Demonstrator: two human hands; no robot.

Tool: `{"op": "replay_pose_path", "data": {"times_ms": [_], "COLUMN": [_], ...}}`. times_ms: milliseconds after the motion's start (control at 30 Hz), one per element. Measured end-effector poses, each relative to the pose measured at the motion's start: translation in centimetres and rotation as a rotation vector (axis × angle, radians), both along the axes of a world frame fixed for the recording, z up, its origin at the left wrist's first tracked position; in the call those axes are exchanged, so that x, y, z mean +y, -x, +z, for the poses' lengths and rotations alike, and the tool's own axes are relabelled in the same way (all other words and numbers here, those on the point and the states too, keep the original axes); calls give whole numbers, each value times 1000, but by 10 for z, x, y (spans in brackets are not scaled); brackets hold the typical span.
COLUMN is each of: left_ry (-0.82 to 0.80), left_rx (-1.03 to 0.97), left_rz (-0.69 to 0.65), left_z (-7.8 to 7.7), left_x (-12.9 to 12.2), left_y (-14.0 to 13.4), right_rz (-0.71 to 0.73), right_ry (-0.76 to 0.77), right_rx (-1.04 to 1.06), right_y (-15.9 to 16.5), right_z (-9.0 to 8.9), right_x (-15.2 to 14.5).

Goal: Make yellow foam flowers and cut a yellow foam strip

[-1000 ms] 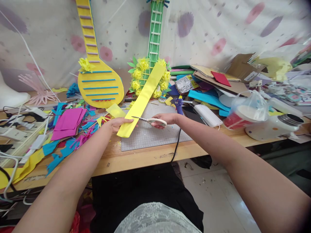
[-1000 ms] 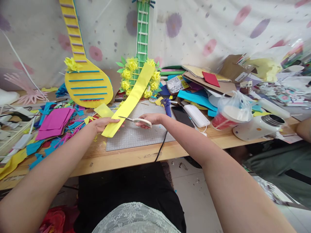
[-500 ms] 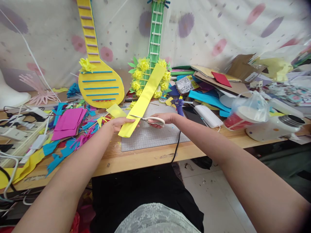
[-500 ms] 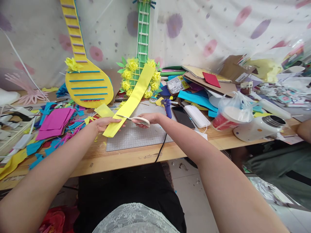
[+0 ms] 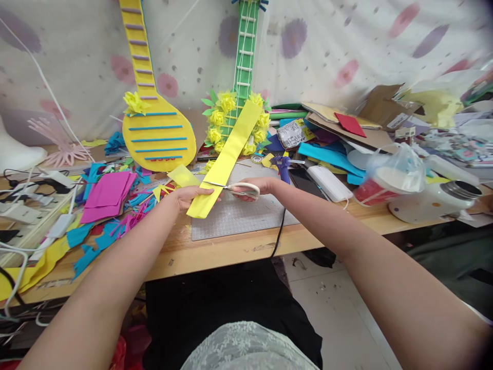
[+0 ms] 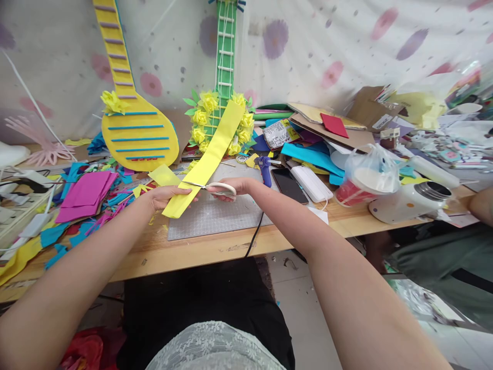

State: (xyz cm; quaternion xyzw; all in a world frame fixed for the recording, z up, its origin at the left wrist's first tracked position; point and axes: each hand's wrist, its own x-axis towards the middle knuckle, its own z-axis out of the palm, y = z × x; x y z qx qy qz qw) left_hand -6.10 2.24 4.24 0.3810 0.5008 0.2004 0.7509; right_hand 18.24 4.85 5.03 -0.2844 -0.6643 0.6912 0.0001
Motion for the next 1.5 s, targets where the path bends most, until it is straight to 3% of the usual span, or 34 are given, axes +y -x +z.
{"op": "replay_pose_path", "data": {"times_ms": [500,800,900,1000,1067,1167,1300,1400,1500], "left_ry": [-11,2,-33,-60,-67,-76,-113,-163,-277], "left_rx": [1,49,38,40,82,133,130,135,131], "left_rz": [26,86,173,261,312,361,376,368,384], "left_z": [-2,25,30,32,35,38,40,41,41], "left_x": [2,-11,-13,-13,-13,-11,-6,-1,5], "left_y": [-2,17,27,29,26,19,11,5,-4], "right_rz": [-122,-86,-192,-372,-441,-533,-582,-558,-608], "right_ry": [-70,-78,-310,-768,-972,-1047,-1084,-1074,-1097], "right_rx": [-81,-71,-256,-641,-863,-1032,-1065,-1034,-869], "right_y": [10,-21,-37,-44,-43,-39,-37,-37,-30], "right_z": [0,11,15,14,9,-1,-10,-6,2], "right_x": [-2,-12,-18,-29,-38,-48,-51,-48,-44]}}
